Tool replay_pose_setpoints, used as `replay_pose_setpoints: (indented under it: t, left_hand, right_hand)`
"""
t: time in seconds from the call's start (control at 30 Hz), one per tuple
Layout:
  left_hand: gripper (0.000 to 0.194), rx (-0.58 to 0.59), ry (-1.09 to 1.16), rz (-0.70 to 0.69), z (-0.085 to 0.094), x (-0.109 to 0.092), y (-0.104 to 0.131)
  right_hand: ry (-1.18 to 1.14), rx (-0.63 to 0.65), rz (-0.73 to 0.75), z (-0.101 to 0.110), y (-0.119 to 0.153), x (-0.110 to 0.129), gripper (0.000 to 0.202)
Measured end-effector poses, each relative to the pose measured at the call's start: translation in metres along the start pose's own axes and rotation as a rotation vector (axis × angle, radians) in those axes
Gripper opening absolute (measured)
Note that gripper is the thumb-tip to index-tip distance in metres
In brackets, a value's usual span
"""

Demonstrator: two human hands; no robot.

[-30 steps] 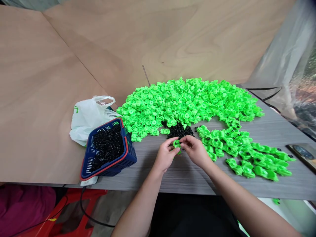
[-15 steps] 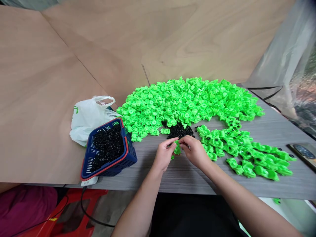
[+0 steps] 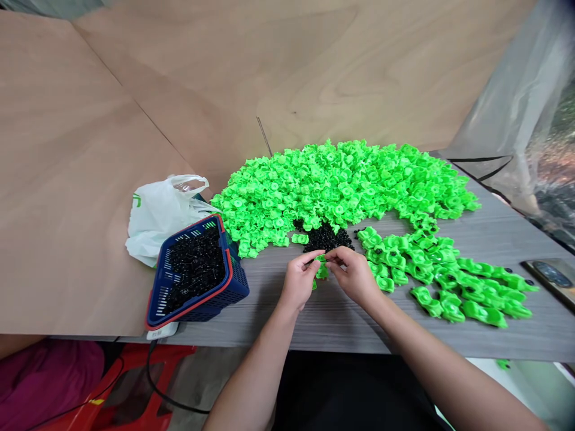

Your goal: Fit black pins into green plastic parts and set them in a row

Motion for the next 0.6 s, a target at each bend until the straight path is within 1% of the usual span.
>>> replay_pose_setpoints:
  t: [0.17,0.4,0.6]
  left_hand:
    - [0.034,-0.003,-0.027,-0.013,0.000,0.001,-0.001]
    - [0.038,0.057,0.104,0.011,-0.003,0.006,0.001]
    - [0.034,0.101,0.100,-0.037,-0.006,-0.005,0.003]
  right_hand:
    - [-0.008,-0.020,-0.005,0.000,0.000,0.002,0.011]
    - [0.013,-0.050,0.079,0.008,0.001,0.015,0.015]
    - [0.002,-0.049,0.094,0.010,0.002,0.017,0.015]
Point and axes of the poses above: each hand's wrist, its own y-axis away from the middle knuckle, its own z-axis out of the back of the hand, x = y × z, the point moved 7 cm from there along -y, towards the middle knuckle, and after that the axes turned 11 degrees about y, right-handed, at the moved point
